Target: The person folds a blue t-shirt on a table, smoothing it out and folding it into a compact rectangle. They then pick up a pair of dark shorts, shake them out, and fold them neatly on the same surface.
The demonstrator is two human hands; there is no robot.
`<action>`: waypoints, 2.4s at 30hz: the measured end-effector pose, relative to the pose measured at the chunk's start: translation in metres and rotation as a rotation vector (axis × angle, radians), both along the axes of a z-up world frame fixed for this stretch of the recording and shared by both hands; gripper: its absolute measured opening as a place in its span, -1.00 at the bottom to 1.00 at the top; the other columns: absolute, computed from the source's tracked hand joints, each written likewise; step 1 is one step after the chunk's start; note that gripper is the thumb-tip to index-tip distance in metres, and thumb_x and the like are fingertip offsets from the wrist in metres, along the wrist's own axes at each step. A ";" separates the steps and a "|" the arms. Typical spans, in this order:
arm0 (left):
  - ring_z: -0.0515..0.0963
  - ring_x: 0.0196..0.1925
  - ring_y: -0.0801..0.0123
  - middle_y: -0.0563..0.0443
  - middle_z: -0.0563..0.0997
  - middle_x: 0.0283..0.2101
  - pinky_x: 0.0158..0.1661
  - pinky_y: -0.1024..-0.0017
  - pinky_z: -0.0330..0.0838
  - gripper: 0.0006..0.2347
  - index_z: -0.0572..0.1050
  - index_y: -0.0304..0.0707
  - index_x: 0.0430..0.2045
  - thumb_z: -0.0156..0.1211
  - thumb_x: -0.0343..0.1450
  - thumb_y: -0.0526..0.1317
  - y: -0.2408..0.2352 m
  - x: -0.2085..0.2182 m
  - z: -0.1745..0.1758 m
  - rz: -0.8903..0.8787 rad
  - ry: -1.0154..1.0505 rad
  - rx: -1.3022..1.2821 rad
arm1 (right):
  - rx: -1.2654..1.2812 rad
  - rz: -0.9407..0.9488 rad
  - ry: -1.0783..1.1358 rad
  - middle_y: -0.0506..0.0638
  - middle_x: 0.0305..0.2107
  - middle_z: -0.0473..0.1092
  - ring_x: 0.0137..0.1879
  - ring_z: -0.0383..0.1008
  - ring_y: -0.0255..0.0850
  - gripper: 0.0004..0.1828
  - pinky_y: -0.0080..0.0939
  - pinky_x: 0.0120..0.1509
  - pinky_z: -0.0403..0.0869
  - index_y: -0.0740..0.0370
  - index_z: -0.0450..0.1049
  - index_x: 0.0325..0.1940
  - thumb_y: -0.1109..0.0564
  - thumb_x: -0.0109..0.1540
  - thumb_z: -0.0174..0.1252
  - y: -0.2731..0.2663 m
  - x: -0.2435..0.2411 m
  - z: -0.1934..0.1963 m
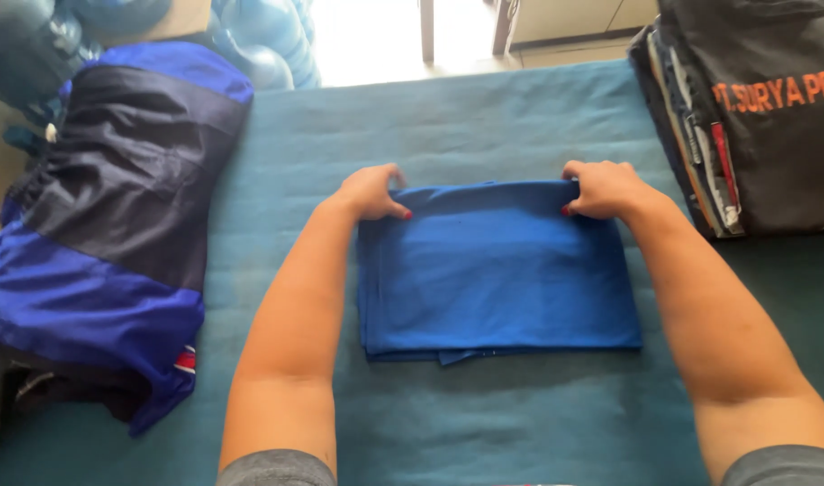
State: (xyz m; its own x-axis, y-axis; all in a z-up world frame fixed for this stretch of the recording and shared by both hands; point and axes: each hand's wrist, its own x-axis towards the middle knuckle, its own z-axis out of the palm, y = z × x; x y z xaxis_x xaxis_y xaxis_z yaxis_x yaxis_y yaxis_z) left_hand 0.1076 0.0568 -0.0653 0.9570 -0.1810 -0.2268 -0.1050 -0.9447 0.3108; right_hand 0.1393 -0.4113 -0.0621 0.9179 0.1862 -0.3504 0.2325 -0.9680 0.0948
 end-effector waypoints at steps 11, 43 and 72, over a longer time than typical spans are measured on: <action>0.58 -0.24 0.25 -0.01 0.65 -0.33 -0.11 0.31 0.41 -0.73 0.63 -0.19 -0.36 0.58 0.16 -0.18 0.032 -0.081 0.194 -0.167 -0.319 -0.540 | 0.340 0.018 -0.232 0.19 -0.24 0.61 -0.03 0.54 0.13 -0.58 0.10 0.10 0.45 0.07 0.64 -0.03 0.08 0.03 0.45 0.010 -0.110 0.234; 0.25 0.52 0.06 0.00 0.29 0.46 0.33 -0.26 0.23 -0.55 0.32 0.12 0.34 0.05 0.53 0.08 -0.192 -0.246 0.043 0.041 -0.828 -0.123 | 0.651 0.335 -0.930 0.35 0.25 0.36 0.34 0.31 0.30 -0.49 0.31 0.33 0.28 0.21 0.44 0.38 -0.14 0.47 0.04 0.082 -0.250 0.049; 0.01 0.57 -0.12 0.08 0.20 0.52 0.26 -0.62 -0.25 -0.52 0.33 0.31 0.33 -0.12 0.48 0.21 -0.171 -0.184 0.028 0.151 -0.481 0.030 | 0.297 0.151 -0.259 -0.17 0.55 -0.04 0.63 -0.10 0.05 -0.40 0.65 0.46 0.02 -0.45 0.04 0.57 -0.30 0.41 -0.25 0.119 -0.174 0.031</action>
State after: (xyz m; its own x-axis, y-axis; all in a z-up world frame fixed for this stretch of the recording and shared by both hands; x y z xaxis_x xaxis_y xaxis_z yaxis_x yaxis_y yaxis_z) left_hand -0.0762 -0.1143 -0.0375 0.9695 -0.0328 0.2431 -0.0912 -0.9682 0.2330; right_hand -0.0345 -0.2925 -0.0311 0.9231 0.3838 -0.0220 0.3794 -0.9188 -0.1090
